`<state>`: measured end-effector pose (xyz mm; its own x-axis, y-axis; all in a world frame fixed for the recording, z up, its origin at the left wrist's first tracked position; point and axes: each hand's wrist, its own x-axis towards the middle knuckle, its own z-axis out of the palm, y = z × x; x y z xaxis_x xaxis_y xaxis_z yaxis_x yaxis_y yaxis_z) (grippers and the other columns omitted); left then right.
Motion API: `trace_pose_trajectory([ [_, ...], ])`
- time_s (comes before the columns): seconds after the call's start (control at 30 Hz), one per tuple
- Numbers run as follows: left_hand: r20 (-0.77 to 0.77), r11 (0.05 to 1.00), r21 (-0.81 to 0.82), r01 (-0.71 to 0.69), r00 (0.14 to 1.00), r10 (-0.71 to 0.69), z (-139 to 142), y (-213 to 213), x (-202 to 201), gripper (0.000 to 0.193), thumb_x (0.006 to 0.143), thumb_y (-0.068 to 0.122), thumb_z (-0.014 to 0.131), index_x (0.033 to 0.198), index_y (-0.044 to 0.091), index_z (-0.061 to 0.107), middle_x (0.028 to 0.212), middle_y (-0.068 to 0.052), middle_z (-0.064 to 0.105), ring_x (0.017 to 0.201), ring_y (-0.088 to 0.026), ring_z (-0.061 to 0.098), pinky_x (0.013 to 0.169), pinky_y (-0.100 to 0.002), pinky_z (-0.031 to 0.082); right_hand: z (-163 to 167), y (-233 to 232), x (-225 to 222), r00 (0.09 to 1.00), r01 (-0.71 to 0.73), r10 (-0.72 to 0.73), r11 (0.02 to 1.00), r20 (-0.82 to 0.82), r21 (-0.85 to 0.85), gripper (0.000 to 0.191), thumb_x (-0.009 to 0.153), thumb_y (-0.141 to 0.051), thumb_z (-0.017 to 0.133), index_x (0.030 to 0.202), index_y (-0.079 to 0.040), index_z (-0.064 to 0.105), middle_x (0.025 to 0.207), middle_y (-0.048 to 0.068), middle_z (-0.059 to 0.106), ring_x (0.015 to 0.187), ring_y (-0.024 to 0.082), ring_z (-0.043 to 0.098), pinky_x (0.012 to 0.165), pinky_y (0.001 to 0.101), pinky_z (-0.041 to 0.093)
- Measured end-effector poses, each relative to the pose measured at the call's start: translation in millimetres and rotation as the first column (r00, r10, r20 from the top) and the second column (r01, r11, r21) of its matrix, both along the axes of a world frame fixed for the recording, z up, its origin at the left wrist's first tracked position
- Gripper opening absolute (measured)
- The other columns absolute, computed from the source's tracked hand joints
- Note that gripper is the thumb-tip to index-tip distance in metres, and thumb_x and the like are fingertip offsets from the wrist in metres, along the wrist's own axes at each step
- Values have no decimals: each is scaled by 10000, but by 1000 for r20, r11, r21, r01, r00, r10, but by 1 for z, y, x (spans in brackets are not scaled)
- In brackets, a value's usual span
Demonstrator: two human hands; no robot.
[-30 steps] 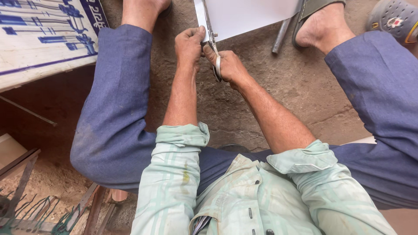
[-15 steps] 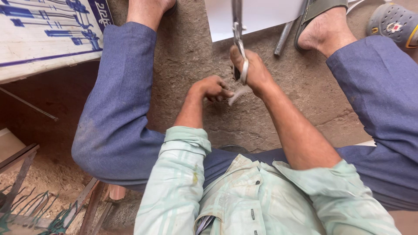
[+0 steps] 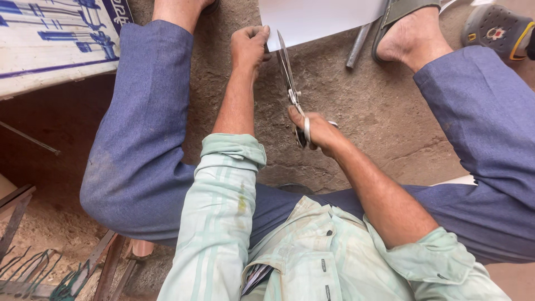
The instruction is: The person sits on the ground and uses shears to cut a white sheet into narrow strips. A second person's hands occasionally appear to collect the cut strips. The cutting continues throughout the clip.
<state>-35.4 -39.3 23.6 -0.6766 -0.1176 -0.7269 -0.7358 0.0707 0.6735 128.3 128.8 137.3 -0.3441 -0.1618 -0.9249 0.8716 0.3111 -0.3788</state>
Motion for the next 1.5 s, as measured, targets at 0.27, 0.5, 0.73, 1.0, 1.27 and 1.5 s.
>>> trace_pose_trajectory([
  [0.27,13,998,51,-47,999,46,0,2,4,213,973,209,655,923,17,733,736,-86,745,547,-111,704,448,-247,609,-28,-9,-36,995,15,-15,1000,-98,-3,810,800,-875,479,730,-74,575,610,52,525,522,160,533,408,340,397],
  [0.5,33,1000,14,-10,999,10,-2,4,6,230,974,220,652,881,21,722,721,-95,727,530,-117,675,437,-241,597,-29,-15,-30,992,-33,41,997,-123,66,813,774,-887,447,713,-92,601,609,44,554,557,159,588,452,356,463],
  [0.73,17,999,31,-17,1000,16,1,3,7,229,991,208,640,891,16,715,728,-87,734,555,-104,711,453,-244,630,-32,-13,-31,991,-6,11,999,-132,33,816,779,-894,461,745,-91,603,624,42,539,566,156,566,452,356,437],
  [1.0,14,999,31,-20,1000,19,5,2,7,228,988,208,634,897,19,724,717,-96,731,538,-109,700,434,-242,620,-38,-19,-31,984,3,2,1000,-179,28,833,781,-906,423,712,-95,599,607,26,559,552,143,574,451,341,448],
  [1.27,38,1000,23,-21,999,20,6,3,4,250,999,206,635,875,2,709,721,-85,718,531,-97,681,439,-236,613,-35,-23,-23,945,6,43,989,-323,148,779,835,-851,465,626,-114,606,542,10,562,507,133,578,439,344,451],
  [1.5,47,997,73,-38,998,35,15,3,6,209,985,196,643,892,28,726,690,-59,709,519,-90,651,439,-236,590,-35,-16,-41,963,11,28,990,-267,144,762,838,-839,490,660,-106,602,574,6,538,526,118,557,450,314,427],
])
